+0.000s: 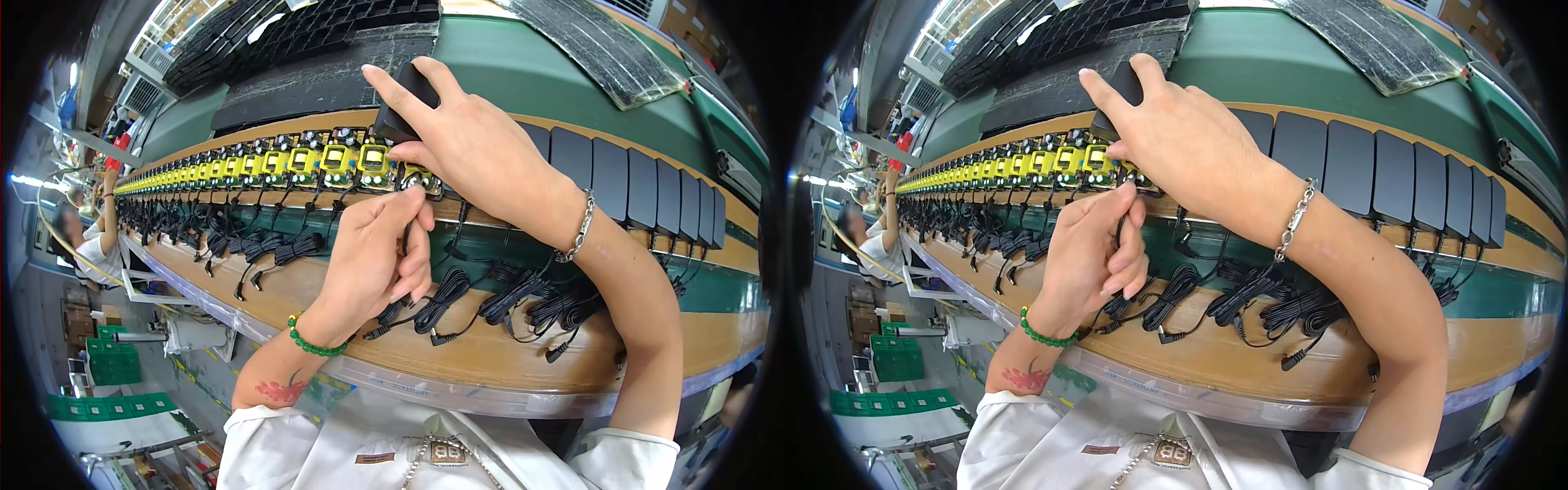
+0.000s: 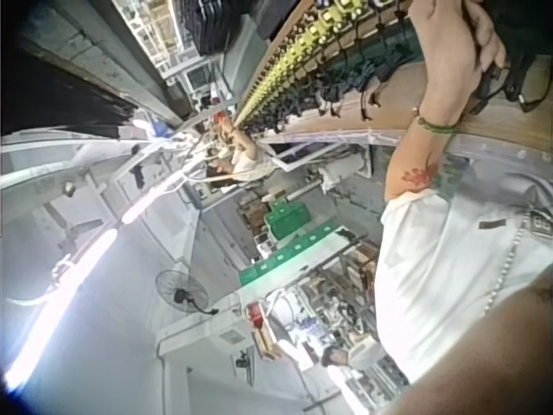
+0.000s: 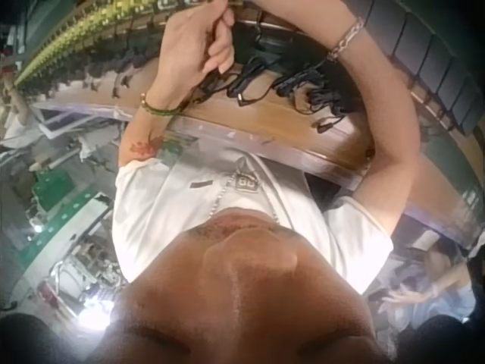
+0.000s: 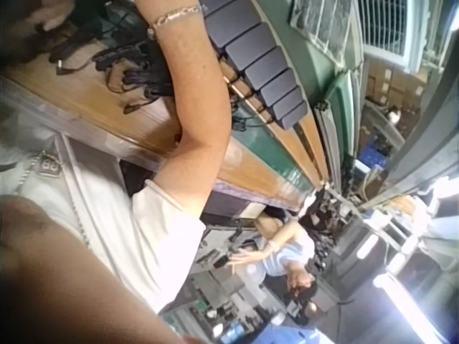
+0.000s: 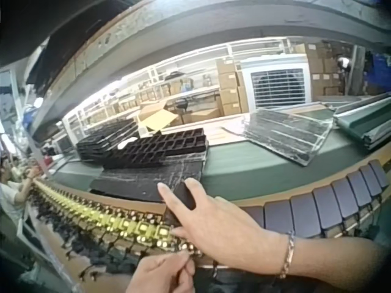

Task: Attach black component housings to an array of circuit boards on a manufacturing assembly line.

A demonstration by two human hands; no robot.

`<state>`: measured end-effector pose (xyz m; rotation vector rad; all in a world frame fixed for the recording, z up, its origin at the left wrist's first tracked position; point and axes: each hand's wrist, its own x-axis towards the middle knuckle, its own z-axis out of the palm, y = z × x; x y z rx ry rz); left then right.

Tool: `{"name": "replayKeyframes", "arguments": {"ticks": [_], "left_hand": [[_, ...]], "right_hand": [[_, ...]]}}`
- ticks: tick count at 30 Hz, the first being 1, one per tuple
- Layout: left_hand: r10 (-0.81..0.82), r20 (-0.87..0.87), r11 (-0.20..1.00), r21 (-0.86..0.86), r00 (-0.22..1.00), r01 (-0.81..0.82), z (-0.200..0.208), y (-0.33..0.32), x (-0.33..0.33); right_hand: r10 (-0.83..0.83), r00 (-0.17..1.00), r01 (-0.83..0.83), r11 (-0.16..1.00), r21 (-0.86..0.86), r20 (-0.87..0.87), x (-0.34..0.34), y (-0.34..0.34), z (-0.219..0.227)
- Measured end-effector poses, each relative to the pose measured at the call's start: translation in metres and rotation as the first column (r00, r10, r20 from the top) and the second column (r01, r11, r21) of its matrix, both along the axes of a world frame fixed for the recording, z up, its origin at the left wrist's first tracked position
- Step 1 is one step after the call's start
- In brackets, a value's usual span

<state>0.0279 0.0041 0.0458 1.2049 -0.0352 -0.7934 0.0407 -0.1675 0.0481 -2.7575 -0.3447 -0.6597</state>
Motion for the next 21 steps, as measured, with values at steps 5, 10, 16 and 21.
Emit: {"name": "replayKeyframes", "arguments": {"ticks": [5, 10, 16, 21], "left_hand": [[-0.082, -0.076, 0.992, -0.107, 0.994, 0.074, -0.007, 0.008, 0.002], [0.006, 0.106, 0.983, 0.180, 0.994, -0.025, -0.006, 0.008, -0.004], [0.018, 0.083, 0.971, 0.237, 0.996, -0.037, 0.003, 0.001, -0.004], [-0.021, -0.013, 0.979, 0.202, 1.000, 0.023, 0.007, 0.006, 0.003]], "right_hand": [[0.009, 1.000, -0.009, 1.000, 0.007, -0.021, 0.002, 0.000, -0.002], [-0.002, 1.000, 0.002, 1.000, 0.006, -0.022, 0.001, -0.001, -0.001], [-0.003, 0.999, 0.003, 1.000, -0.013, -0.041, 0.002, 0.000, -0.002], [-0.002, 1.000, 0.002, 1.000, -0.020, -0.004, 0.003, 0.000, -0.006]]}}
